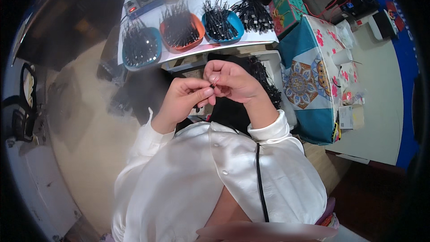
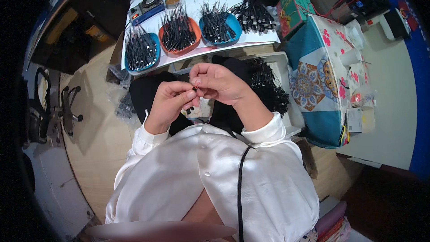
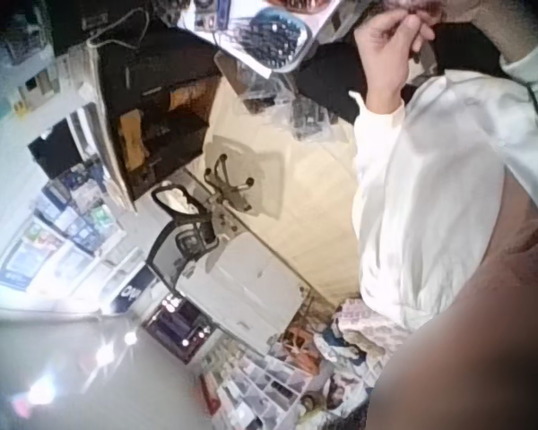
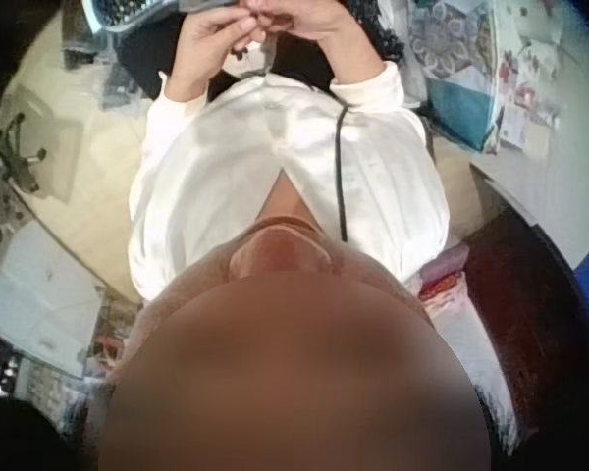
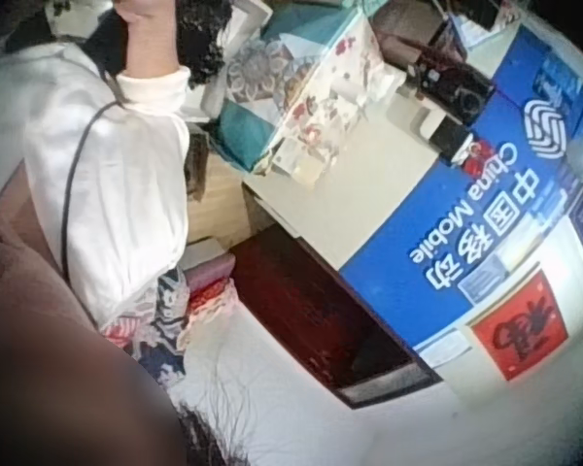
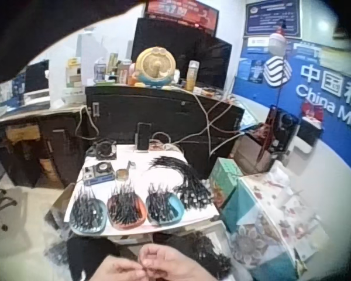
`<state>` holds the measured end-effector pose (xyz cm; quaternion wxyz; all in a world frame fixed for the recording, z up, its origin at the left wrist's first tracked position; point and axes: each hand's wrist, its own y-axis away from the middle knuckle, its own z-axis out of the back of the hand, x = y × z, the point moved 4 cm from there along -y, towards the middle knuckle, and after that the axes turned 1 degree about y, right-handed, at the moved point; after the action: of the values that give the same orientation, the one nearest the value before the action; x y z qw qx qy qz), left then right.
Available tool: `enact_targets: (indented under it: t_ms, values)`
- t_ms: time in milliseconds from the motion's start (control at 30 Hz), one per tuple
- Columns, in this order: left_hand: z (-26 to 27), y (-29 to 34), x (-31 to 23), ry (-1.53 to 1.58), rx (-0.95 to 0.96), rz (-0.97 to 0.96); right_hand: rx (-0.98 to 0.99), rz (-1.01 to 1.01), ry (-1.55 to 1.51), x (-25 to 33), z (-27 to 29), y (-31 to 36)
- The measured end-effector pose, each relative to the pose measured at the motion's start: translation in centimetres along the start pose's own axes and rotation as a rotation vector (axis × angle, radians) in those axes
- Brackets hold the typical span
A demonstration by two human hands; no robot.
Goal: The person repeatedly picks up black wires and small connectors from bowls on a table, attaches the connectors to the wire ends, and places the finished units into a pile. The process is continuous and repetitive.
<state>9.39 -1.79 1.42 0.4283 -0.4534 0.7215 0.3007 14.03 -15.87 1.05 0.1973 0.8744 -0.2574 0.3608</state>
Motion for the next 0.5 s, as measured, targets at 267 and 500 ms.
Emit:
enact_targets:
  t_ms: [267,500]
  values:
    - [0.9,-2.2,1.2,0.006,-0.026,0.044,-0.048,-0.029,0.149,0.8,4.0,-0.9]
    - [2.5,-4.5,2.1,0.125,-0.198,-0.009,-1.311,0.406,1.692,17.5,21.8,-4.6]
